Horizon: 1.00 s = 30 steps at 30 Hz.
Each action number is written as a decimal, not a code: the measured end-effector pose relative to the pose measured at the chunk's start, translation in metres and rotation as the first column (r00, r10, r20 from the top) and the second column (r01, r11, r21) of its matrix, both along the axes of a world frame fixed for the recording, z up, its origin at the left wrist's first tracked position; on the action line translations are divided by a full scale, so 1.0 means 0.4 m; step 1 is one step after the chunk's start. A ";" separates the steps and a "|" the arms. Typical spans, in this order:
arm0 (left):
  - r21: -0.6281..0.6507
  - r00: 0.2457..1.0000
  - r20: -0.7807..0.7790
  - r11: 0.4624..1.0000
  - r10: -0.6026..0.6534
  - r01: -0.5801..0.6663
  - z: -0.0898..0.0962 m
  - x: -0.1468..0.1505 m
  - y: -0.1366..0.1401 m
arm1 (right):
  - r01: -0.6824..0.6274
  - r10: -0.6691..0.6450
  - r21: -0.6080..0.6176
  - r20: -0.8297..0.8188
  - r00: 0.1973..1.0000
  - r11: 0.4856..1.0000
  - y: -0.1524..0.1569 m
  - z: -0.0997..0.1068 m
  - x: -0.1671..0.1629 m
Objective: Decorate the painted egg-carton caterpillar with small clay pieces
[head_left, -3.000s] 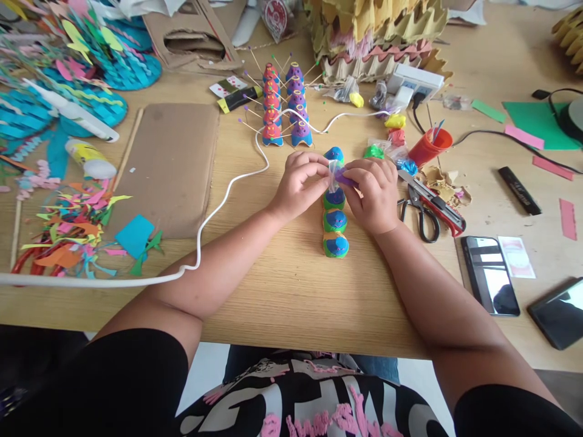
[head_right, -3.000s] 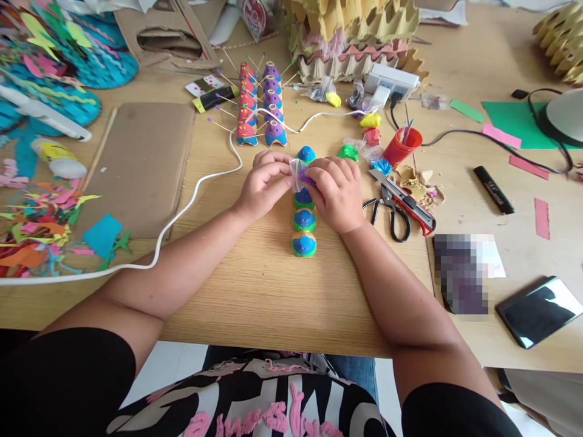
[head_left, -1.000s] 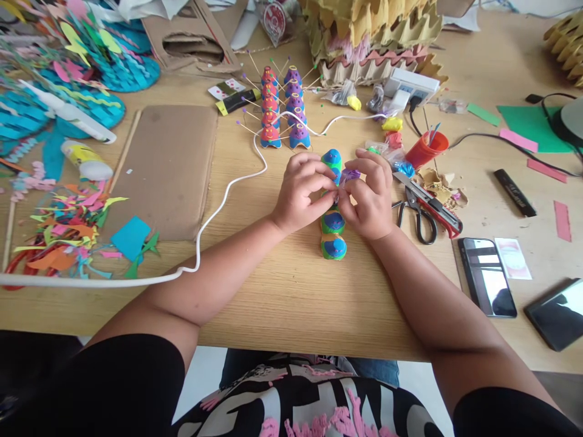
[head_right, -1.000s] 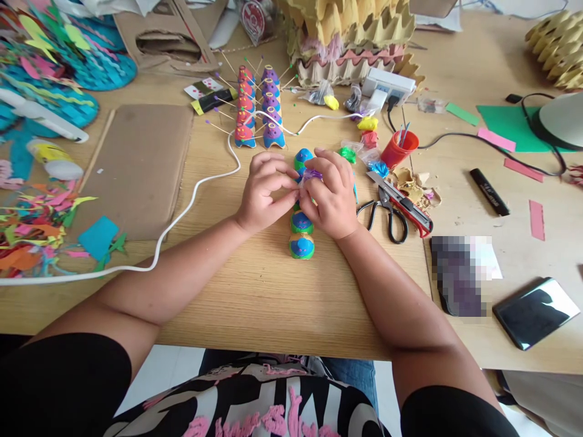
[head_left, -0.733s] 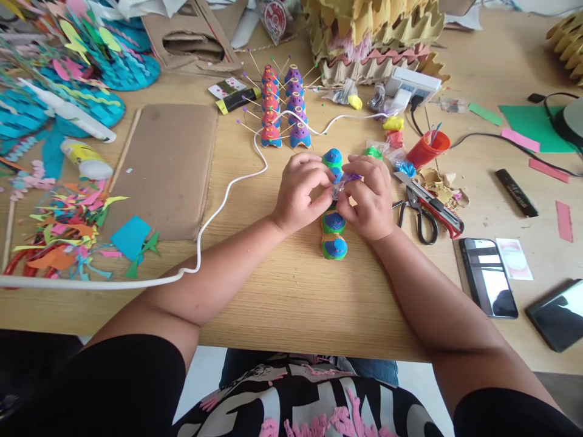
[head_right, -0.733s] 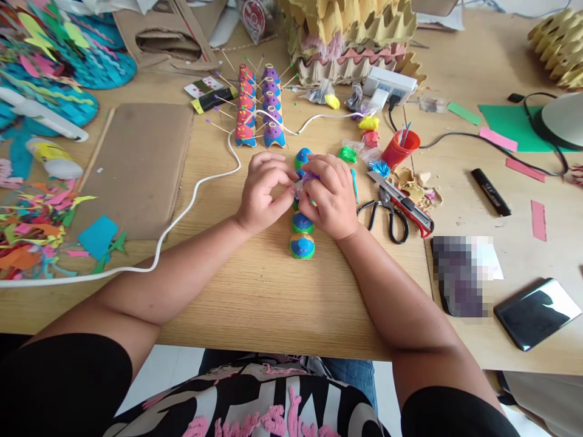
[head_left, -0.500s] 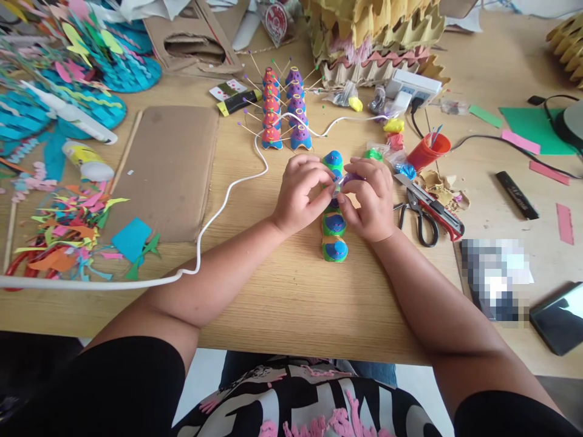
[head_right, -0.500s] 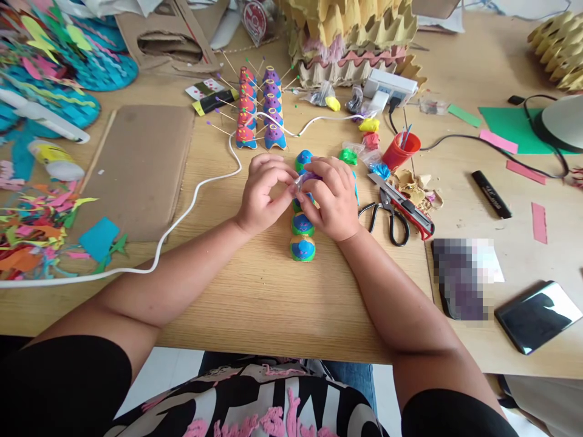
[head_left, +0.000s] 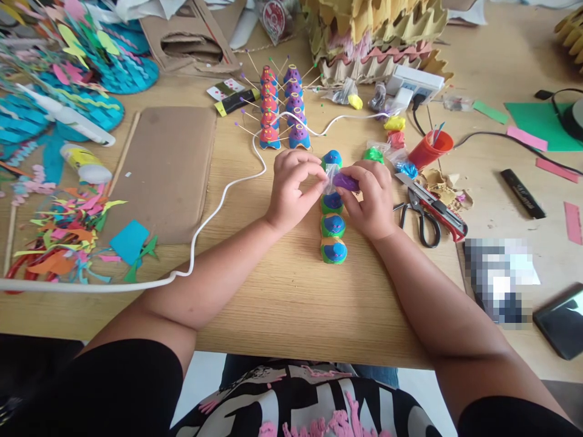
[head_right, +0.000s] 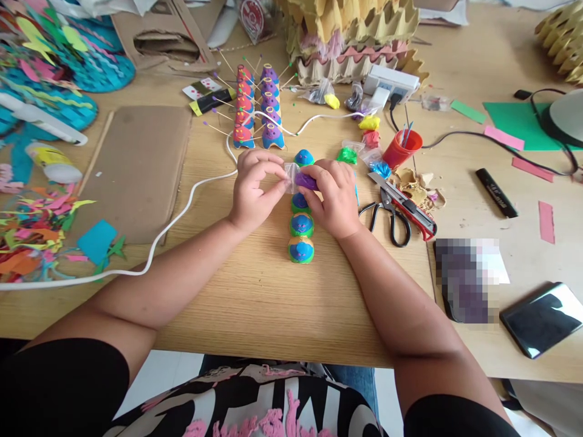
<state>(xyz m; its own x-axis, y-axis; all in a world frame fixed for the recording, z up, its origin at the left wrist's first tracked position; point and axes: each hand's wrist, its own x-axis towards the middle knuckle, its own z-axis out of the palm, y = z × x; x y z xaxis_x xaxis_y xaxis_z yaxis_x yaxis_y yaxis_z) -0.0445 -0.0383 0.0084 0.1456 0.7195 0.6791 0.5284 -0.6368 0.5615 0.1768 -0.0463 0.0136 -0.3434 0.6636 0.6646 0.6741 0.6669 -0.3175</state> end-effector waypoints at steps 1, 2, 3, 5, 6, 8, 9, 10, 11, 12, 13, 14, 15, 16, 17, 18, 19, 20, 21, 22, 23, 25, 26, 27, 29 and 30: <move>-0.004 1.000 -0.024 1.000 0.003 -0.003 0.001 -0.002 0.001 | 0.004 -0.004 0.001 -0.003 1.000 1.000 0.000 0.000 0.000; -0.009 0.999 -0.038 1.000 0.002 -0.003 0.001 -0.004 0.002 | 0.009 -0.009 0.002 -0.005 1.000 1.000 0.000 0.000 0.000; -0.014 0.999 -0.042 1.000 -0.001 0.000 0.001 -0.006 0.003 | 0.013 -0.013 0.001 -0.006 1.000 1.000 0.000 0.000 0.000; -0.031 0.999 -0.046 0.999 -0.015 0.014 0.001 -0.008 0.006 | 0.014 -0.014 -0.008 -0.007 1.000 1.000 0.001 -0.001 0.001; -0.038 0.999 -0.048 0.999 -0.024 0.022 0.000 -0.008 0.007 | 0.011 -0.011 -0.012 -0.008 1.000 1.000 0.001 -0.001 0.002; -0.049 0.998 -0.050 0.998 -0.035 0.033 -0.001 -0.009 0.011 | 0.000 0.000 -0.016 -0.012 1.000 1.000 0.001 -0.001 0.003; -0.054 0.998 -0.050 0.998 -0.041 0.038 -0.002 -0.009 0.012 | -0.007 0.007 -0.012 -0.017 1.000 1.000 0.002 -0.001 0.004; -0.057 0.998 -0.049 0.997 -0.048 0.045 -0.003 -0.010 0.013 | -0.015 0.015 -0.006 -0.023 1.000 1.000 0.002 -0.001 0.004; -0.060 0.997 -0.048 0.997 -0.056 0.053 -0.004 -0.010 0.015 | -0.022 0.022 0.000 -0.029 0.999 1.000 0.003 0.000 0.005; -0.063 0.997 -0.047 0.996 -0.065 0.062 -0.005 -0.011 0.015 | -0.027 0.027 0.007 -0.034 0.999 1.000 0.003 0.000 0.005; -0.064 0.996 -0.047 0.995 -0.074 0.071 -0.005 -0.012 0.016 | -0.030 0.030 0.011 -0.037 0.999 1.000 0.004 0.000 0.005; -0.064 0.996 -0.048 0.995 -0.082 0.078 -0.005 -0.012 0.016 | -0.029 0.029 0.013 -0.038 0.999 0.999 0.004 0.000 0.005; -0.065 0.995 -0.050 0.995 -0.085 0.082 -0.005 -0.012 0.015 | -0.025 0.026 0.013 -0.038 0.999 1.000 0.005 0.000 0.005; -0.067 0.995 -0.053 0.995 -0.084 0.080 -0.004 -0.012 0.014 | -0.020 0.020 0.009 -0.037 0.999 1.000 0.005 0.000 0.005; -0.069 0.995 -0.056 0.995 -0.080 0.076 -0.004 -0.012 0.013 | -0.015 0.015 0.006 -0.036 0.999 1.000 0.006 0.000 0.005; -0.073 0.996 -0.059 0.995 -0.074 0.070 -0.003 -0.011 0.011 | -0.011 0.011 0.004 -0.034 0.999 1.000 0.006 0.000 0.005; -0.076 0.996 -0.060 0.995 -0.069 0.065 -0.002 -0.011 0.010 | -0.010 0.010 0.001 -0.030 1.000 1.000 0.006 0.000 0.005; -0.077 0.996 -0.061 0.995 -0.066 0.061 -0.002 -0.010 0.009 | -0.012 0.012 0.000 -0.023 1.000 1.000 0.006 0.001 0.004; -0.073 0.996 -0.061 0.996 -0.063 0.058 -0.002 -0.010 0.008 | -0.017 0.017 0.000 -0.015 1.000 1.000 0.005 0.001 0.004; -0.067 0.996 -0.062 0.996 -0.060 0.056 -0.003 -0.010 0.008 | -0.024 0.024 0.003 -0.007 1.000 1.000 0.005 0.002 0.004; -0.059 0.996 -0.064 0.997 -0.056 0.053 -0.005 -0.010 0.009 | -0.033 0.033 0.008 -0.002 0.999 0.999 0.004 0.003 0.004; -0.032 0.997 -0.065 0.998 -0.050 0.048 -0.009 -0.010 0.011 | -0.052 0.052 0.020 0.004 0.999 0.998 0.002 0.006 0.004; -0.016 0.997 -0.063 0.999 -0.051 0.050 -0.010 -0.010 0.012 | -0.062 0.062 0.026 0.006 0.998 0.998 0.001 0.007 0.004; -0.003 0.997 -0.061 0.999 -0.052 0.052 -0.012 -0.010 0.013 | -0.071 0.071 0.031 0.008 0.997 0.997 0.000 0.008 0.004; 0.014 0.997 -0.063 0.999 -0.047 0.048 -0.013 -0.009 0.011 | -0.084 0.084 0.038 0.011 0.996 0.996 0.000 0.008 0.004; 0.016 0.997 -0.066 0.999 -0.038 0.039 -0.012 -0.008 0.010 | -0.087 0.086 0.042 0.010 0.996 0.995 0.000 0.008 0.003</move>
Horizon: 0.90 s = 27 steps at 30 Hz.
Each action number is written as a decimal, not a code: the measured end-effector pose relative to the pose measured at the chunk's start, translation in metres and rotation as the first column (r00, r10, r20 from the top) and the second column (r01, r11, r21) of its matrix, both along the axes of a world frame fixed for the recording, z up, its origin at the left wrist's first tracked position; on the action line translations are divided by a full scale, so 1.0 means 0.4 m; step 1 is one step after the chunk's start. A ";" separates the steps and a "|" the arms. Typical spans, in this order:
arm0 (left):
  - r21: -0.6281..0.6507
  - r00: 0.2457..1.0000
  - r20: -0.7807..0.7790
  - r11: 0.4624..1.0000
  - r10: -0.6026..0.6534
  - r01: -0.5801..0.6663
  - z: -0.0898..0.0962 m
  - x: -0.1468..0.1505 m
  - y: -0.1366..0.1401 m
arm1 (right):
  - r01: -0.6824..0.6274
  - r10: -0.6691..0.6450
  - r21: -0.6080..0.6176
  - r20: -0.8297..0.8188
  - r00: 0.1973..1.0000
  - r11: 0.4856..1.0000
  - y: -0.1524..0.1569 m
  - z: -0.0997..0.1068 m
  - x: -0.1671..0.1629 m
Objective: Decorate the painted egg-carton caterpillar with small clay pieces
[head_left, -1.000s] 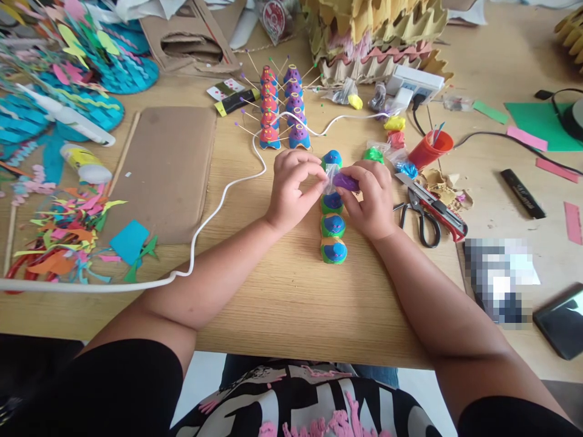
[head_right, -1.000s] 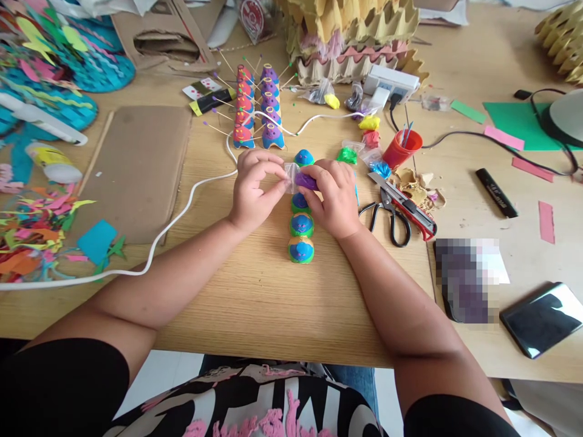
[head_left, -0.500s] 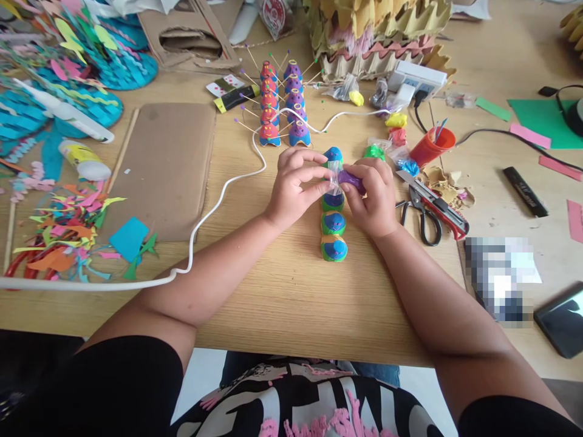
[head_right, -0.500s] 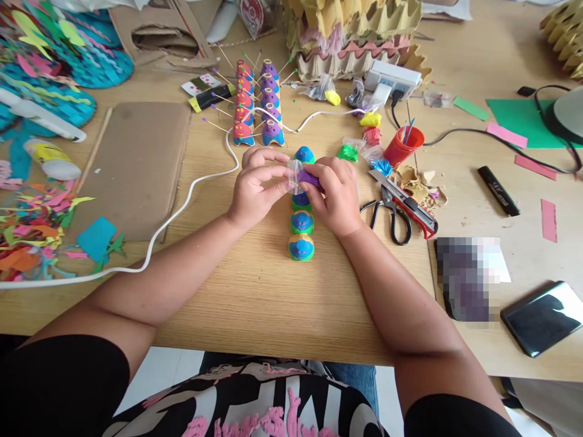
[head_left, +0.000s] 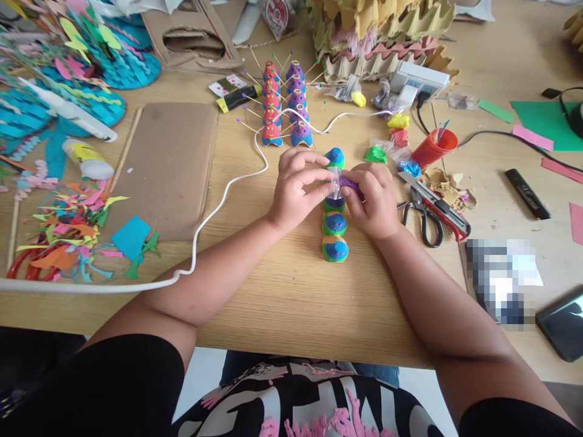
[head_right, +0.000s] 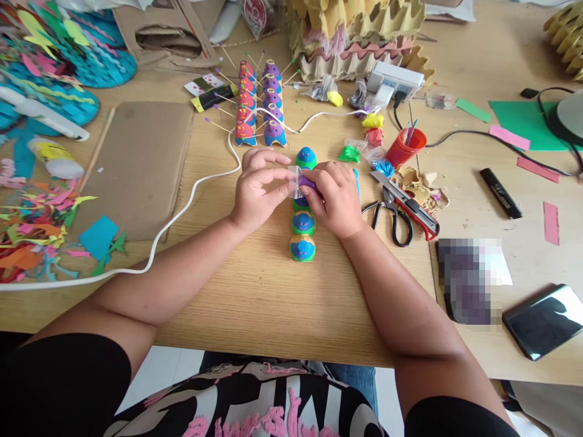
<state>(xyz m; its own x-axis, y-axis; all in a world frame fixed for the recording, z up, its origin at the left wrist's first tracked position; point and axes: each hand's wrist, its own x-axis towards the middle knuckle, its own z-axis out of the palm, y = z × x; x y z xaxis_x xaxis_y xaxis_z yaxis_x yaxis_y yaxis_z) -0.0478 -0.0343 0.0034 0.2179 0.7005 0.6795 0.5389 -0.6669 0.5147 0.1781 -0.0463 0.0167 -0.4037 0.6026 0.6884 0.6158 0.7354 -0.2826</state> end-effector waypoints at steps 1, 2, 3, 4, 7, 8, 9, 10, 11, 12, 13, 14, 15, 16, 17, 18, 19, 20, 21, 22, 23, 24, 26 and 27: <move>0.002 1.000 -0.001 1.000 0.012 -0.012 0.001 0.001 -0.002 | -0.001 0.001 0.004 -0.006 1.000 1.000 0.000 -0.001 0.000; 0.006 1.000 0.003 1.000 0.023 -0.023 0.001 0.002 -0.004 | -0.001 0.001 0.008 -0.014 1.000 1.000 0.001 -0.002 -0.001; 0.014 1.000 0.012 0.999 0.029 -0.029 0.002 0.003 -0.006 | -0.002 0.002 0.009 -0.022 1.000 1.000 0.001 -0.003 -0.001; 0.023 0.999 0.024 0.999 0.030 -0.030 0.002 0.004 -0.007 | -0.005 0.005 0.009 -0.030 1.000 1.000 0.002 -0.004 -0.002; 0.041 0.999 0.047 0.999 0.023 -0.025 0.001 0.006 -0.008 | -0.030 0.030 -0.004 -0.048 0.998 1.000 0.004 -0.006 -0.001; 0.041 0.999 0.050 0.999 0.022 -0.024 0.000 0.007 -0.008 | -0.040 0.040 -0.009 -0.053 0.998 0.999 0.004 -0.006 -0.001; 0.039 0.998 0.051 0.999 0.021 -0.023 0.000 0.007 -0.007 | -0.050 0.049 -0.008 -0.057 0.997 0.999 0.004 -0.007 0.000; 0.036 0.998 0.053 0.999 0.017 -0.019 -0.001 0.007 -0.006 | -0.057 0.057 0.000 -0.057 0.997 0.998 0.005 -0.007 0.000; 0.032 0.998 0.059 0.999 0.009 -0.011 -0.001 0.007 -0.005 | -0.061 0.061 0.012 -0.052 0.997 0.998 0.005 -0.007 0.001; 0.029 0.998 0.069 1.000 -0.004 0.002 -0.001 0.006 -0.004 | -0.062 0.063 0.028 -0.045 0.997 0.998 0.005 -0.008 0.001; 0.030 0.996 0.082 0.999 -0.020 0.018 0.000 0.006 -0.003 | -0.062 0.063 0.043 -0.035 0.997 0.997 0.006 -0.008 0.002; 0.039 0.995 0.097 0.999 -0.037 0.034 0.001 0.006 -0.003 | -0.062 0.063 0.051 -0.025 0.998 0.997 0.006 -0.009 0.002; 0.054 0.992 0.112 0.997 -0.053 0.048 0.001 0.006 -0.003 | -0.062 0.063 0.050 -0.016 0.998 0.997 0.006 -0.010 0.003; 0.070 0.990 0.124 0.996 -0.066 0.057 0.002 0.006 -0.003 | -0.062 0.063 0.042 -0.010 0.998 0.997 0.006 -0.010 0.003; 0.080 0.989 0.130 0.995 -0.072 0.062 0.002 0.006 -0.003 | -0.063 0.064 0.033 -0.008 0.998 0.997 0.006 -0.011 0.004; 0.081 0.989 0.128 0.995 -0.071 0.061 0.002 0.005 -0.002 | -0.064 0.065 0.026 -0.007 0.998 0.998 0.006 -0.012 0.004; 0.072 0.991 0.119 0.996 -0.065 0.057 0.001 0.005 -0.002 | -0.065 0.065 0.023 -0.009 0.998 0.998 0.006 -0.014 0.004; 0.056 0.993 0.107 0.997 -0.057 0.052 0.000 0.005 -0.001 | -0.067 0.067 0.025 -0.014 0.998 0.997 0.005 -0.015 0.004; 0.042 0.994 0.094 0.998 -0.050 0.046 -0.001 0.005 -0.001 | -0.069 0.070 0.028 -0.021 0.997 0.997 0.005 -0.016 0.004; 0.033 0.996 0.083 0.999 -0.043 0.040 -0.002 0.004 -0.001 | -0.071 0.072 0.029 -0.028 0.997 0.997 0.005 -0.017 0.004; 0.028 0.996 0.075 0.999 -0.037 0.035 -0.003 0.004 0.000 | -0.071 0.072 0.025 -0.034 0.997 0.997 0.005 -0.017 0.004; 0.027 0.997 0.070 0.999 -0.034 0.032 -0.004 0.003 0.000 | -0.070 0.070 0.018 -0.040 0.997 0.997 0.004 -0.018 0.004; 0.024 0.998 0.060 0.999 -0.032 0.030 -0.003 0.003 -0.001 | -0.066 0.065 -0.005 -0.054 0.996 0.998 0.003 -0.019 0.003; 0.023 0.998 0.055 0.999 -0.034 0.032 -0.001 0.003 -0.002 | -0.066 0.065 -0.016 -0.061 0.996 0.998 0.003 -0.019 0.003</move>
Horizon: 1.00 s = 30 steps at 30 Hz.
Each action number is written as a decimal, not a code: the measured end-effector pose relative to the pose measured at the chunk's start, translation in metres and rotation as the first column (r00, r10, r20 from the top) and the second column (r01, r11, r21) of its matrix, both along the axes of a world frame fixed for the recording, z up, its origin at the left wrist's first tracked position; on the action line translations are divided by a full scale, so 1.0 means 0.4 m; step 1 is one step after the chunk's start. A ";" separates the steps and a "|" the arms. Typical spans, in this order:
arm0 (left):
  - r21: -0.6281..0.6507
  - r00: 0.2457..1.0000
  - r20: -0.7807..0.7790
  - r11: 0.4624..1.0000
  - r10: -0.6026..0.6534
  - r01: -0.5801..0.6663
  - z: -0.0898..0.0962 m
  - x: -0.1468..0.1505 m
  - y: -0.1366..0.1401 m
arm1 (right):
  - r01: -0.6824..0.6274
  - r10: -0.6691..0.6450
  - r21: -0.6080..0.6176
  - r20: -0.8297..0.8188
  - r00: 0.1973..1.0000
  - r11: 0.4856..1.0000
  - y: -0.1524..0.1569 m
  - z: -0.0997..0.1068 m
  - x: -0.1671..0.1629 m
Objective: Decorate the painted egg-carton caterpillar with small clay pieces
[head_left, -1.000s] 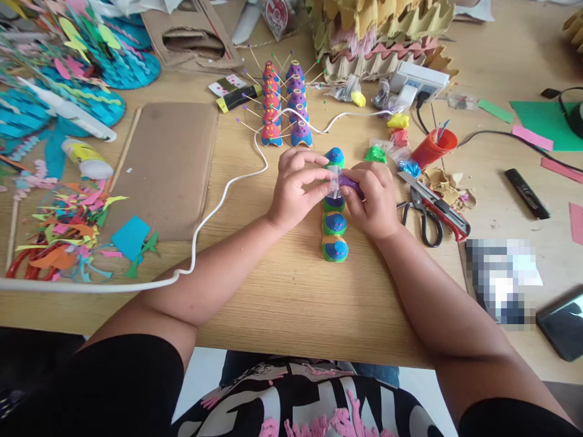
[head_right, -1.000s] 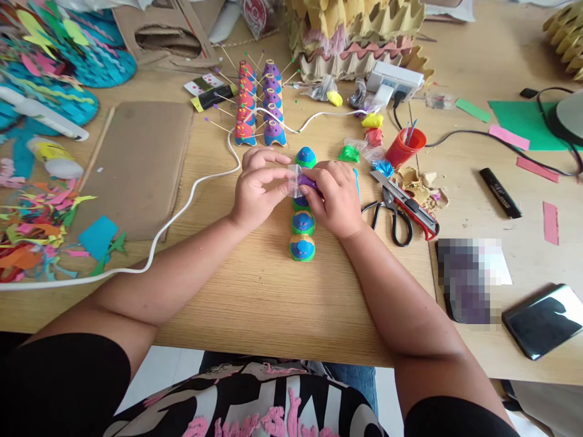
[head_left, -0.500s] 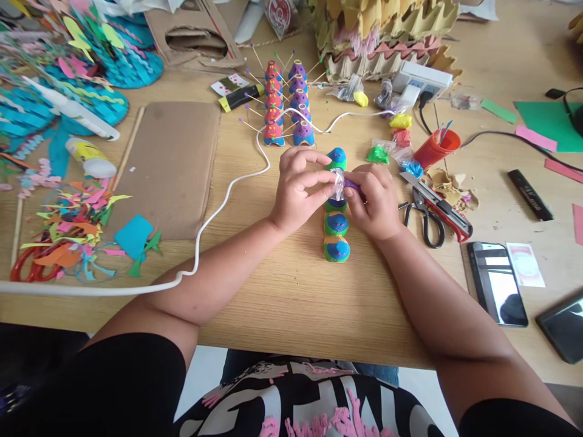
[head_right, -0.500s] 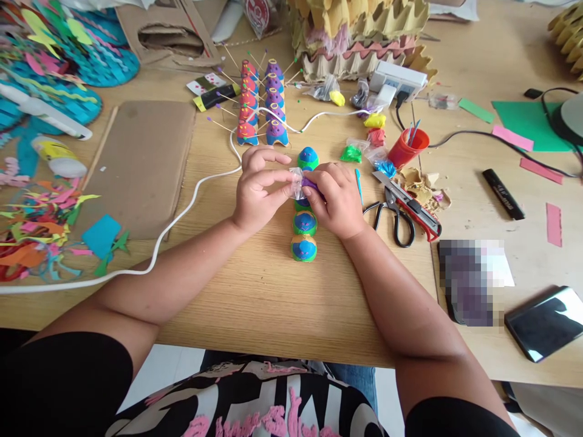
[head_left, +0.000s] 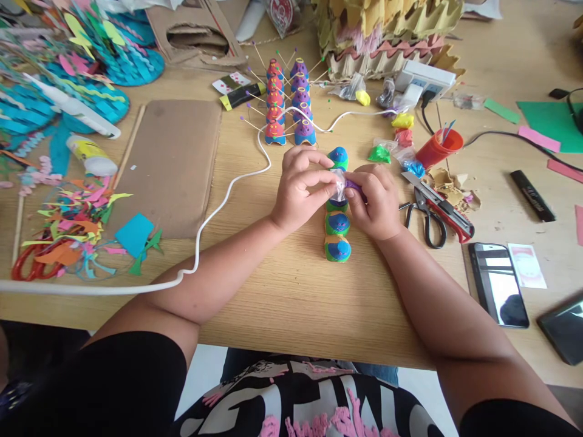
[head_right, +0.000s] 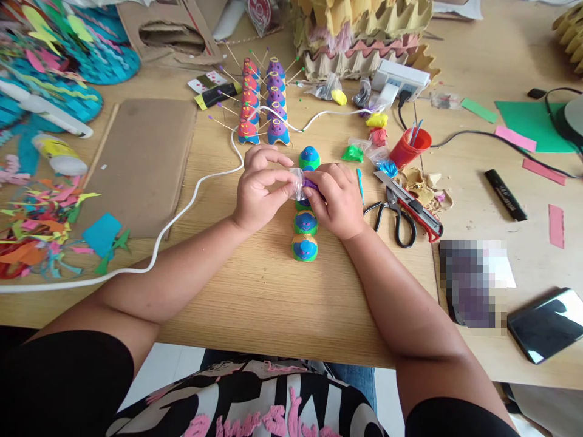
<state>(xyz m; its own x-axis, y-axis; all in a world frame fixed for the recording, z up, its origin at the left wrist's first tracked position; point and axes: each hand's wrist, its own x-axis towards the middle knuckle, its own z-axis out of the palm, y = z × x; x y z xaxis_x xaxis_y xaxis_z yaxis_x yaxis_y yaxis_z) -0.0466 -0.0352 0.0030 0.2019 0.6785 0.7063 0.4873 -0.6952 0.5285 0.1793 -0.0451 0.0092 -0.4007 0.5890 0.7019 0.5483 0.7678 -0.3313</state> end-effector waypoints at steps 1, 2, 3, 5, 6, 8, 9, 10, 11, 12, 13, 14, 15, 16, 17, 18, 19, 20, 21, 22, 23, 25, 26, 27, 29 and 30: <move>0.000 1.000 -0.004 1.000 -0.004 0.004 0.002 0.000 -0.001 | -0.002 0.002 -0.007 -0.007 1.000 1.000 0.000 0.000 -0.001; 0.000 1.000 -0.006 1.000 -0.009 0.009 0.004 0.001 -0.002 | -0.005 0.005 -0.008 -0.014 1.000 1.000 0.000 0.000 -0.001; 0.000 1.000 -0.009 1.000 -0.013 0.013 0.007 0.001 -0.003 | -0.007 0.007 -0.003 -0.020 1.000 1.000 0.000 0.001 -0.003; -0.010 1.000 -0.014 1.000 -0.014 0.014 0.011 0.002 -0.005 | -0.006 0.007 0.021 -0.034 0.999 1.000 0.000 0.003 -0.006; -0.017 1.000 -0.012 1.000 -0.010 0.010 0.013 0.003 -0.006 | -0.003 0.005 0.035 -0.043 0.999 0.999 0.000 0.005 -0.008; -0.040 1.000 0.004 0.999 -0.009 0.009 0.014 0.004 -0.006 | 0.007 -0.004 0.055 -0.056 0.998 0.998 0.000 0.009 -0.011; -0.054 1.000 0.022 0.998 -0.016 0.017 0.013 0.005 -0.006 | 0.013 -0.009 0.062 -0.061 0.998 0.998 -0.001 0.011 -0.012; -0.070 0.998 0.048 0.997 -0.027 0.030 0.011 0.006 -0.005 | 0.019 -0.015 0.066 -0.065 0.998 0.998 -0.001 0.013 -0.013; -0.087 0.996 0.081 0.995 -0.040 0.047 0.008 0.007 -0.003 | 0.026 -0.021 0.068 -0.070 0.997 0.997 0.000 0.014 -0.013; -0.104 0.991 0.120 0.993 -0.051 0.064 0.004 0.008 -0.001 | 0.032 -0.026 0.067 -0.077 0.997 0.997 0.000 0.015 -0.013; -0.119 0.985 0.163 0.990 -0.057 0.077 -0.001 0.009 0.003 | 0.039 -0.034 0.062 -0.088 0.996 0.997 0.001 0.015 -0.012; -0.134 0.977 0.205 0.987 -0.059 0.087 -0.006 0.010 0.006 | 0.050 -0.045 0.054 -0.101 0.994 0.997 0.002 0.014 -0.011; -0.147 0.968 0.243 0.985 -0.056 0.094 -0.010 0.011 0.010 | 0.064 -0.059 0.045 -0.117 0.991 0.997 0.003 0.013 -0.009; -0.159 0.960 0.274 0.982 -0.057 0.103 -0.013 0.012 0.014 | 0.077 -0.072 0.034 -0.134 0.988 0.996 0.005 0.011 -0.008; -0.166 0.952 0.299 0.979 -0.061 0.115 -0.016 0.013 0.017 | 0.087 -0.083 0.021 -0.150 0.985 0.996 0.006 0.010 -0.007; -0.171 0.947 0.316 0.977 -0.066 0.125 -0.017 0.014 0.019 | 0.095 -0.092 0.008 -0.163 0.982 0.995 0.008 0.009 -0.006; -0.175 0.944 0.324 0.976 -0.069 0.131 -0.017 0.015 0.020 | 0.098 -0.098 -0.005 -0.170 0.980 0.995 0.009 0.008 -0.005; -0.179 0.943 0.326 0.975 -0.069 0.133 -0.016 0.016 0.020 | 0.101 -0.102 -0.017 -0.171 0.980 0.995 0.009 0.008 -0.005; -0.185 0.944 0.323 0.974 -0.065 0.131 -0.015 0.016 0.020 | 0.103 -0.107 -0.028 -0.166 0.980 0.994 0.009 0.008 -0.004; -0.193 0.946 0.317 0.973 -0.061 0.128 -0.013 0.016 0.018 | 0.106 -0.111 -0.037 -0.159 0.981 0.994 0.009 0.008 -0.005; -0.203 0.948 0.312 0.971 -0.058 0.126 -0.011 0.016 0.017 | 0.108 -0.113 -0.044 -0.153 0.982 0.993 0.009 0.009 -0.005; -0.220 0.950 0.308 0.967 -0.059 0.132 -0.007 0.015 0.015 | 0.105 -0.112 -0.051 -0.151 0.982 0.993 0.008 0.010 -0.006; -0.227 0.949 0.310 0.964 -0.062 0.137 -0.005 0.014 0.015 | 0.104 -0.110 -0.049 -0.153 0.982 0.993 0.008 0.011 -0.006; -0.233 0.947 0.313 0.962 -0.066 0.144 -0.004 0.014 0.014 | 0.105 -0.110 -0.044 -0.153 0.982 0.994 0.007 0.012 -0.006; -0.241 0.943 0.325 0.958 -0.074 0.158 -0.001 0.013 0.014 | 0.109 -0.113 -0.036 -0.150 0.982 0.993 0.007 0.012 -0.006; -0.240 0.939 0.334 0.956 -0.079 0.166 0.001 0.013 0.013 | 0.108 -0.112 -0.033 -0.148 0.983 0.994 0.007 0.011 -0.006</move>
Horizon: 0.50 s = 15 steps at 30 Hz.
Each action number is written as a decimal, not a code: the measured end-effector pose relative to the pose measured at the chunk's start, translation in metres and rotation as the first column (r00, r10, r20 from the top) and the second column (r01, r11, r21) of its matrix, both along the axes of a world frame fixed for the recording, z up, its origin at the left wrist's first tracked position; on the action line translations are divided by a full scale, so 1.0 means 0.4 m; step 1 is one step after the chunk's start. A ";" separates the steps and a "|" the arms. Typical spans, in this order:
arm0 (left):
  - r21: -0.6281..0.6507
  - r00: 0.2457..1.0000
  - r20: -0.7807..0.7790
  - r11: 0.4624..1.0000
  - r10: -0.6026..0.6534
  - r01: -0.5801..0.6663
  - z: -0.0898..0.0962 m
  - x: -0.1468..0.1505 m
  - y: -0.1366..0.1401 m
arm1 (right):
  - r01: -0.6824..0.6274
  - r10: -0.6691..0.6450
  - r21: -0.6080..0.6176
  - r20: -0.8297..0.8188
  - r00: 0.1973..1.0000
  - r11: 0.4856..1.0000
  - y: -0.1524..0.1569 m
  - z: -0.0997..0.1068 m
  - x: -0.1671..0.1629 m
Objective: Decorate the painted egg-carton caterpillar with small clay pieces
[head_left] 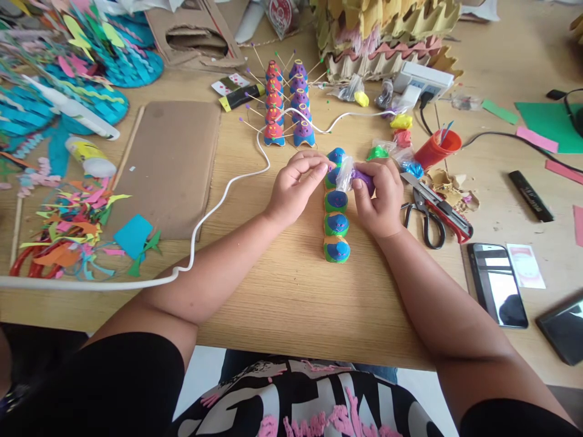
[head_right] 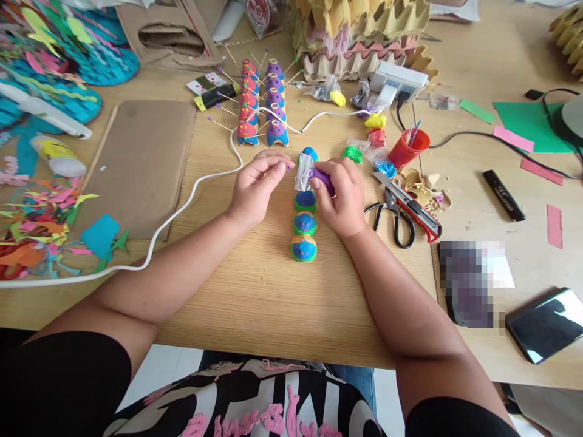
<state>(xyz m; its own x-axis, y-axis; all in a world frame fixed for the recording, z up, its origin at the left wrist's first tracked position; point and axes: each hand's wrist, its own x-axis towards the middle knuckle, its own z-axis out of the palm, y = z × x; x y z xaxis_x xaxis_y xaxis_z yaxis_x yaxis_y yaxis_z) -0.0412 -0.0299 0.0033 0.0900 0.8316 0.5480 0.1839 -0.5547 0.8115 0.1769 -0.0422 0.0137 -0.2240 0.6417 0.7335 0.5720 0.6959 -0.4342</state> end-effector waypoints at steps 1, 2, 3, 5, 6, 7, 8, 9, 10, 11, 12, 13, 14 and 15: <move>0.000 1.000 0.013 1.000 -0.006 0.006 0.001 0.001 -0.001 | -0.005 0.005 0.002 0.001 1.000 1.000 0.000 -0.001 0.000; 0.001 0.999 0.032 1.000 -0.012 0.012 0.002 0.003 -0.002 | -0.011 0.011 0.005 0.000 1.000 1.000 0.001 -0.002 0.001; -0.001 0.998 0.059 1.000 -0.017 0.017 0.002 0.005 -0.002 | -0.017 0.017 0.011 -0.001 1.000 1.000 0.001 -0.003 0.001; -0.011 0.993 0.116 1.000 -0.022 0.023 0.000 0.009 -0.003 | -0.019 0.019 0.025 0.000 1.000 1.000 0.002 -0.005 0.002; -0.016 0.992 0.126 1.000 -0.019 0.021 -0.002 0.010 -0.003 | -0.015 0.015 0.027 0.003 1.000 1.000 0.003 -0.005 0.002; -0.017 0.992 0.123 1.000 -0.011 0.013 -0.004 0.011 -0.003 | -0.009 0.008 0.027 0.007 1.000 1.000 0.003 -0.005 0.002; -0.012 0.994 0.109 1.000 0.001 0.001 -0.006 0.011 -0.001 | -0.003 0.003 0.023 0.011 1.000 1.000 0.003 -0.005 0.002; -0.004 0.996 0.089 1.000 0.011 -0.011 -0.007 0.011 0.000 | 0.000 0.000 0.017 0.013 1.000 1.000 0.003 -0.006 0.002; 0.006 0.997 0.076 1.000 0.020 -0.020 -0.008 0.011 0.001 | 0.000 0.000 0.012 0.012 1.000 1.000 0.003 -0.006 0.002; 0.012 0.997 0.073 1.000 0.023 -0.024 -0.008 0.010 0.001 | -0.003 0.003 0.011 0.010 1.000 1.000 0.004 -0.006 0.003; 0.013 0.997 0.076 1.000 0.019 -0.020 -0.008 0.010 0.001 | -0.008 0.008 0.015 0.007 1.000 1.000 0.004 -0.007 0.003; 0.007 0.997 0.078 1.000 0.010 -0.011 -0.007 0.010 0.000 | -0.012 0.012 0.019 0.006 1.000 1.000 0.004 -0.008 0.004; -0.005 0.997 0.076 1.000 -0.004 0.004 -0.006 0.010 -0.002 | -0.012 0.012 0.020 0.006 1.000 1.000 0.004 -0.008 0.005; -0.021 0.997 0.071 1.000 -0.019 0.021 -0.004 0.011 -0.004 | -0.008 0.007 0.016 0.007 1.000 1.000 0.003 -0.009 0.006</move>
<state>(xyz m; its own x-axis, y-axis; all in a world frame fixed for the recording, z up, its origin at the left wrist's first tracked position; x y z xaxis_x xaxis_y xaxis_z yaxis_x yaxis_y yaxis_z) -0.0368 -0.0317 0.0015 0.0685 0.8419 0.5353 0.1144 -0.5396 0.8341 0.1792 -0.0410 0.0100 -0.2339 0.6279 0.7424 0.5697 0.7072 -0.4187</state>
